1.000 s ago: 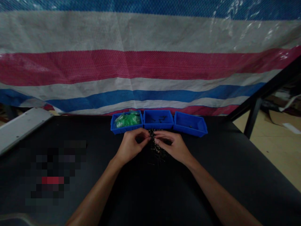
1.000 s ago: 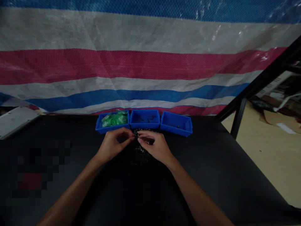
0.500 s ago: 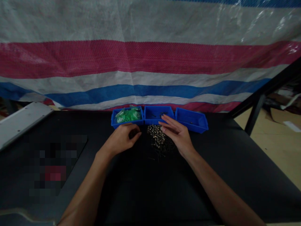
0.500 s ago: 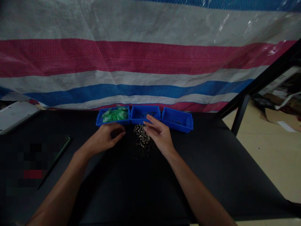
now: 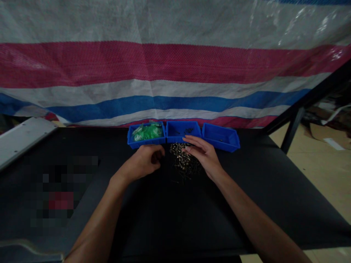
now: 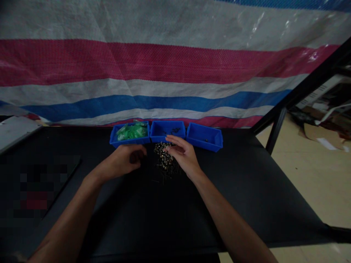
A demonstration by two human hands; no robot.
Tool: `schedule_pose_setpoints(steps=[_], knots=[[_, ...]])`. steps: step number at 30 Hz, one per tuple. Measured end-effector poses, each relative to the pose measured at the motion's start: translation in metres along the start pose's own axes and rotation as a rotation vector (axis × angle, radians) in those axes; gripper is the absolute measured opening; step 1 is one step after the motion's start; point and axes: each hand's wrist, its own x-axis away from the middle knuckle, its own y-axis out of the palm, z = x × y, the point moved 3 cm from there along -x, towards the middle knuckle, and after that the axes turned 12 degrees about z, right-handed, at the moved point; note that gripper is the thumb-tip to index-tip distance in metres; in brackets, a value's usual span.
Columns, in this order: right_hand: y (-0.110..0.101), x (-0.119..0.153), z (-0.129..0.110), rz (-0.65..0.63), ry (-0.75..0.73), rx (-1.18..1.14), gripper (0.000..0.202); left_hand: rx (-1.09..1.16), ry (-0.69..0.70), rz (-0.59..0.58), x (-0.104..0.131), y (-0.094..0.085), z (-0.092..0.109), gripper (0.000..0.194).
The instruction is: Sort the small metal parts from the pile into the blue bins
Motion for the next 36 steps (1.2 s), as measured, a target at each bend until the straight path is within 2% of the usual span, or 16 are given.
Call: schedule_pose_setpoints(steps=[2,4,9,13,15,18,24,29,33,36], knots=[[0.0,0.0,-0.001,-0.007,0.0,0.014,0.035,0.064,0.027,0.071,-0.002,-0.002,0.006,0.031],[0.001,0.0,-0.001,-0.013,-0.002,0.036,0.032,0.073,0.057,0.091,-0.002,-0.005,0.009,0.03],[0.001,0.0,0.0,-0.017,0.008,0.052,0.027,-0.034,0.105,-0.135,0.006,-0.001,0.003,0.028],[0.0,0.0,0.001,-0.017,0.019,0.065,0.028,-0.017,0.111,-0.186,0.005,0.007,0.001,0.027],[0.0,-0.001,0.001,-0.024,0.01,0.073,0.028,0.026,0.152,-0.139,0.003,0.009,0.007,0.025],[0.001,-0.001,0.001,-0.055,0.003,0.087,0.025,0.11,0.188,-0.001,-0.001,0.009,0.017,0.022],[0.007,0.006,0.0,-0.202,-0.111,0.234,0.024,0.293,0.111,0.221,-0.004,0.007,0.027,0.02],[0.012,0.012,0.0,-0.315,-0.126,0.238,0.026,0.39,0.068,0.222,-0.004,0.011,0.022,0.026],[0.012,0.012,0.001,-0.333,-0.066,0.197,0.018,0.431,0.057,0.154,-0.003,0.015,0.021,0.028],[0.01,0.009,0.003,-0.313,-0.02,0.184,0.015,0.392,0.098,0.172,-0.004,0.012,0.022,0.022]])
